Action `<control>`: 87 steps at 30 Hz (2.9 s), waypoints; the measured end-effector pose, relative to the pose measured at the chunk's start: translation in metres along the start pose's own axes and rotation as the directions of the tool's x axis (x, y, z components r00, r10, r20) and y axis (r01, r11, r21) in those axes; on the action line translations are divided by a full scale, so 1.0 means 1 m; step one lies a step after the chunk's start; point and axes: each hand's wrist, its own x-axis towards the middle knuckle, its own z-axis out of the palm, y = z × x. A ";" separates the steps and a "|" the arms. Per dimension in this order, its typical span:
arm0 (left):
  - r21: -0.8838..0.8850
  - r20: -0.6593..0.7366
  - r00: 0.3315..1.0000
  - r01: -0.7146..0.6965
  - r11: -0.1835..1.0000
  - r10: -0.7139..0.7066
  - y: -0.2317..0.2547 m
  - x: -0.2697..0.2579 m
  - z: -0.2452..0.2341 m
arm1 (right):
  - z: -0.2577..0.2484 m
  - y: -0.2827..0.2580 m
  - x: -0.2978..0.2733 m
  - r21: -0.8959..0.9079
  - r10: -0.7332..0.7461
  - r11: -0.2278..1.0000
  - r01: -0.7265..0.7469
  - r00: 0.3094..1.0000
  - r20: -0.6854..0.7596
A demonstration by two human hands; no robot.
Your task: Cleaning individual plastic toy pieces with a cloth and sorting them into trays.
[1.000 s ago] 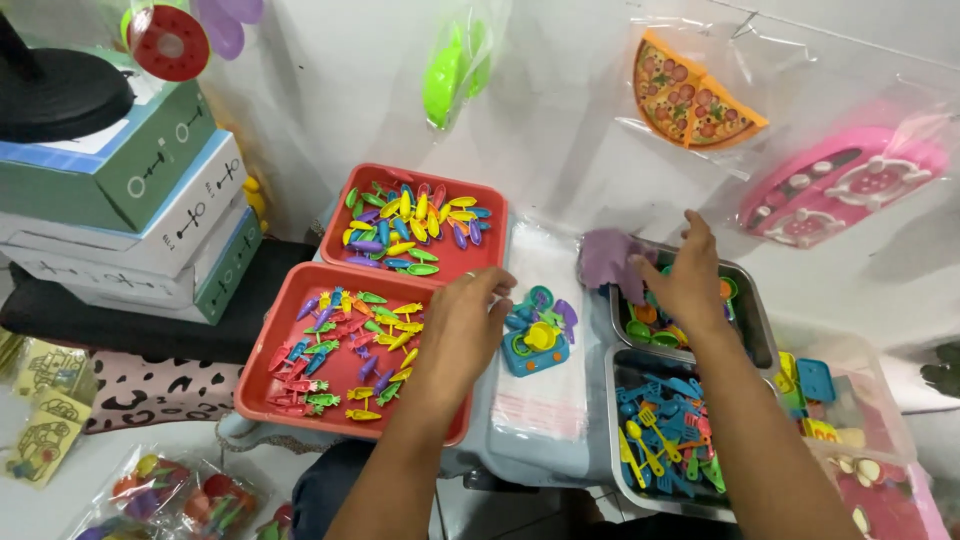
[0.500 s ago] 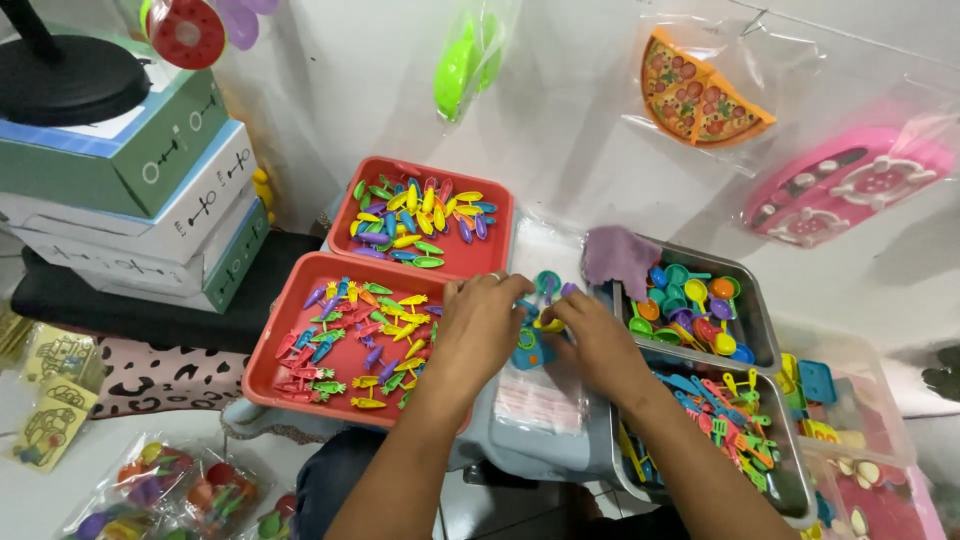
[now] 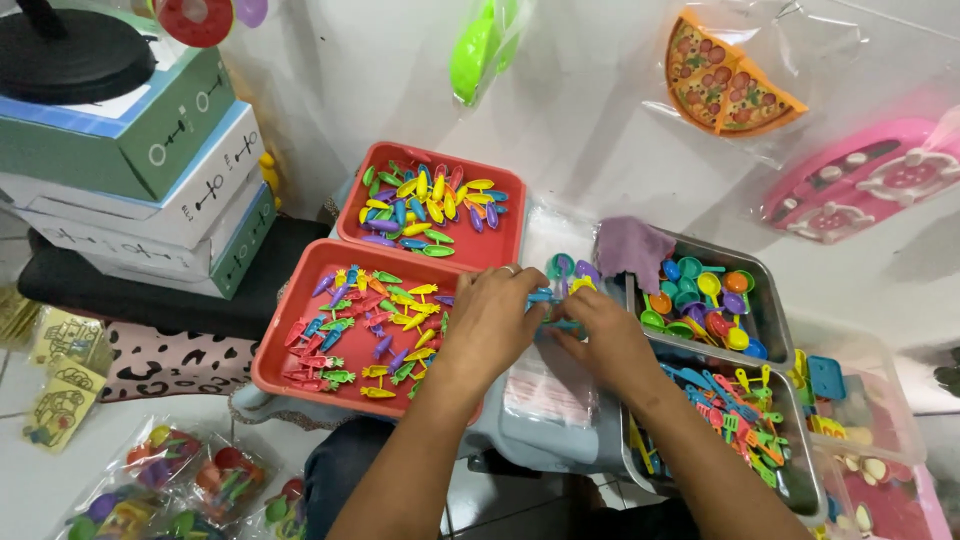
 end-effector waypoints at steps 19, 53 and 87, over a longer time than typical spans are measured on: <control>0.069 0.280 0.955 -0.117 0.991 0.093 0.002 -0.003 0.015 | -0.013 0.009 -0.013 0.333 0.110 0.928 -0.167 0.977 0.183; -0.910 -0.412 0.861 -0.407 -0.082 0.297 -0.016 0.006 -0.020 | -0.003 0.035 0.019 0.579 0.236 0.769 -0.270 0.962 0.136; -0.766 0.063 0.971 0.194 0.613 -0.229 0.045 0.001 0.021 | -0.070 -0.008 -0.054 0.539 0.309 0.842 -0.010 0.828 -0.468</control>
